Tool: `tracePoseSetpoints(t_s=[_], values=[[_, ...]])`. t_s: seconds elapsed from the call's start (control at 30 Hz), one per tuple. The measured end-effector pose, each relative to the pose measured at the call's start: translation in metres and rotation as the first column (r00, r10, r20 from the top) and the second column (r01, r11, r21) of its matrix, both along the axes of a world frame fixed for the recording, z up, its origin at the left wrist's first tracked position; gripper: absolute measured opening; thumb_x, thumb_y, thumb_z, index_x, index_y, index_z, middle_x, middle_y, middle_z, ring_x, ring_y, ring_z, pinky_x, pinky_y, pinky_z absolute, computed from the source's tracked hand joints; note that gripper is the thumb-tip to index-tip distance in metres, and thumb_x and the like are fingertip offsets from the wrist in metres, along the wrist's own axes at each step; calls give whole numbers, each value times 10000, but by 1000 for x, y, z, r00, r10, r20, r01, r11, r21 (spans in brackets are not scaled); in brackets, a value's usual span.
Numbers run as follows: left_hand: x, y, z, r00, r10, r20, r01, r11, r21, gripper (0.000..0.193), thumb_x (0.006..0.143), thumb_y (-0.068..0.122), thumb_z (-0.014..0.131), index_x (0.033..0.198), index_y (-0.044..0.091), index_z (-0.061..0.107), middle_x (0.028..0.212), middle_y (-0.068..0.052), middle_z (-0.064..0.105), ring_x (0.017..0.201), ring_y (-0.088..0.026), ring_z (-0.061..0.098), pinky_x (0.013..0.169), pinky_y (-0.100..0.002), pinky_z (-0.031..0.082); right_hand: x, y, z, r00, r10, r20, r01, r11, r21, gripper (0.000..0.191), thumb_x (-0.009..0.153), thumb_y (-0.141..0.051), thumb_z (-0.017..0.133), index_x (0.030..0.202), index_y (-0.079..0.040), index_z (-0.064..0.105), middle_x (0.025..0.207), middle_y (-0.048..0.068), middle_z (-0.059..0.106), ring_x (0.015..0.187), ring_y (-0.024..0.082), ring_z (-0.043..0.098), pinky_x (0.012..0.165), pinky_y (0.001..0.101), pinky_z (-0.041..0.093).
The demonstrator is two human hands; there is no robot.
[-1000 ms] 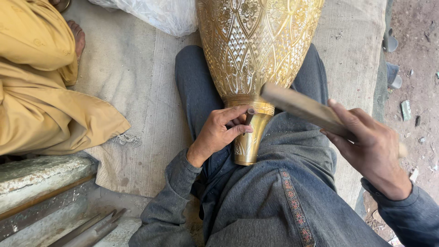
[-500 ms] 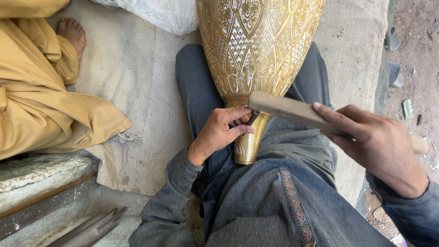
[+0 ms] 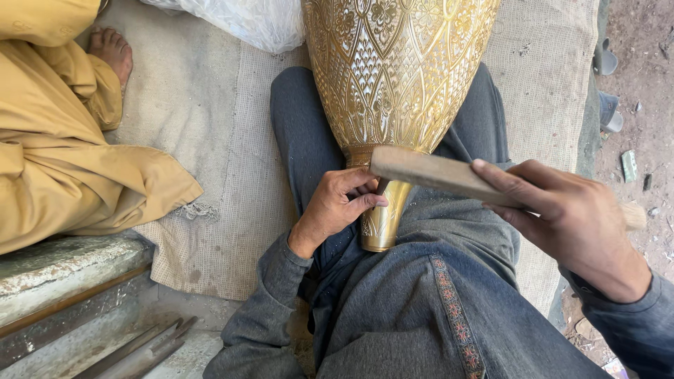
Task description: The person sits on the ground with a large engraved brass vase on their lap and decorates its narrow neck, holding a chisel against the metal and striking it with a wooden mallet to cut decorative patterns, repositioning the chisel repeatedly around the band. At the end they rest a hand on the vase.
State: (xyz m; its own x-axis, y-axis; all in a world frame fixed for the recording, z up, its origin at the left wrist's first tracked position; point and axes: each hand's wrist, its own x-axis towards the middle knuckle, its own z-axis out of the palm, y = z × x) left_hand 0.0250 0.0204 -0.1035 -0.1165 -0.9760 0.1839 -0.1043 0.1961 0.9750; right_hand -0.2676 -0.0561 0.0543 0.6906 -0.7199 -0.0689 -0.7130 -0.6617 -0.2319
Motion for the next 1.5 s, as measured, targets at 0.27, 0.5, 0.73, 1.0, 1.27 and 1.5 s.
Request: tracePoseSetpoints(t_s=[0.27, 0.5, 0.73, 1.0, 1.27, 1.5], values=[[0, 4, -2, 1000, 14, 2, -14, 997, 80, 531, 881, 129, 818, 1383, 141, 644, 867, -16, 732, 723, -95, 695, 696, -264, 638, -7, -9, 1, 1000, 9, -12, -8, 998, 68, 609, 814, -282, 825, 1386, -270, 614, 975, 42, 766, 589, 136, 699, 484, 285, 586], [-1, 6, -9, 1000, 15, 13, -15, 999, 41, 353, 923, 143, 828, 1244, 152, 684, 896, -5, 742, 767, -96, 726, 720, -272, 657, -4, -7, -5, 1000, 7, -19, -5, 994, 113, 676, 805, -325, 798, 1442, -285, 575, 1031, 60, 757, 631, 154, 700, 549, 312, 618], [-1, 10, -5, 999, 50, 7, -50, 997, 60, 402, 892, 151, 825, 1275, 122, 709, 860, -8, 732, 738, -93, 710, 701, -265, 643, 1, -15, -3, 997, -22, -75, 35, 983, 181, 638, 895, -273, 762, 1490, -279, 533, 1004, 37, 775, 614, 133, 698, 534, 287, 630], [-6, 17, 1, 989, 132, -61, -126, 988, 93, 389, 914, 168, 806, 1275, 83, 689, 886, -10, 725, 767, -77, 717, 682, -244, 637, 21, -22, 15, 997, 78, -24, -74, 987, 142, 618, 863, -341, 767, 1450, -301, 576, 941, 58, 740, 532, 120, 629, 487, 304, 581], [-10, 24, 1, 978, 204, -48, -197, 973, 123, 310, 940, 165, 802, 1215, 69, 696, 859, -15, 719, 759, -76, 716, 684, -237, 641, 31, -29, 27, 990, 28, -136, -13, 993, 115, 559, 883, -395, 743, 1424, -352, 609, 853, 37, 739, 447, 148, 544, 382, 326, 493], [-14, 28, 2, 938, 311, -152, -283, 941, 185, 313, 912, 109, 802, 1180, 5, 678, 831, -25, 709, 734, -84, 690, 659, -246, 612, 37, -35, 28, 984, 126, -124, -115, 989, 89, 644, 807, -399, 777, 1421, -337, 591, 876, -4, 727, 501, 126, 633, 471, 294, 562]])
